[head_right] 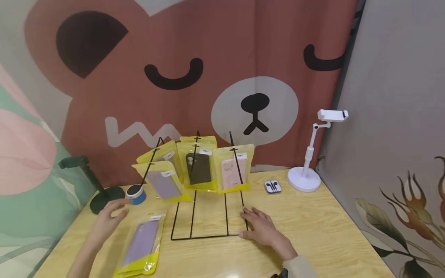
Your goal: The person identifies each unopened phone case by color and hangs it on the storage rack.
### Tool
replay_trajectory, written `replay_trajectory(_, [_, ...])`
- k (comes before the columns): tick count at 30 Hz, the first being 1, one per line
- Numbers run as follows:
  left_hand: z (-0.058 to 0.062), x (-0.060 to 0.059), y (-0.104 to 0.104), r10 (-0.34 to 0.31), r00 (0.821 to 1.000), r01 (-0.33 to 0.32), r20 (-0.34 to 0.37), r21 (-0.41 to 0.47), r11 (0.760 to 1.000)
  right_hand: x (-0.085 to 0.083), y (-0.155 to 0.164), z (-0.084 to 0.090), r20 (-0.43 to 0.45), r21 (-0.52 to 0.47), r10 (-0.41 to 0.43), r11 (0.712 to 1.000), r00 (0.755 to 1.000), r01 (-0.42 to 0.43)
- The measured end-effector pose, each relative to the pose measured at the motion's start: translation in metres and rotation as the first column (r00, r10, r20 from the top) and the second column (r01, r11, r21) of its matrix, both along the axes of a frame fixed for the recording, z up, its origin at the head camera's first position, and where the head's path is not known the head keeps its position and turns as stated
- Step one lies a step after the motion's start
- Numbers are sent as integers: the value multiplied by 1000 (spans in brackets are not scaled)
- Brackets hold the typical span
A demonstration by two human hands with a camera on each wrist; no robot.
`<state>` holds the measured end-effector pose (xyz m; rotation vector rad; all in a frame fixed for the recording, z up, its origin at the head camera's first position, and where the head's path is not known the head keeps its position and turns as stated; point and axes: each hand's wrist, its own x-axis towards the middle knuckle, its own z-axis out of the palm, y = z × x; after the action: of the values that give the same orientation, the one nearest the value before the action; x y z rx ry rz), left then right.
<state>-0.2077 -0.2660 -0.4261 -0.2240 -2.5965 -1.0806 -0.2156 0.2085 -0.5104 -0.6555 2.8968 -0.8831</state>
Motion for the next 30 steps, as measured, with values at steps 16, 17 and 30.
replay_trajectory(16, [-52, 6, 42, 241, 879, -13, 411, -485, 874, 2, 0, 6, 16, -20, 12, 1000, 1000, -12])
replay_trajectory(17, [-53, 4, 42, 223, 888, -10, 402, -469, 883, 3, 0, 6, 15, -19, 12, 1000, 1000, -11])
replay_trajectory(30, [-56, 3, 19, -9, 934, 51, 356, -107, 993, 4, -1, 8, 16, -26, 17, 1000, 1000, -16])
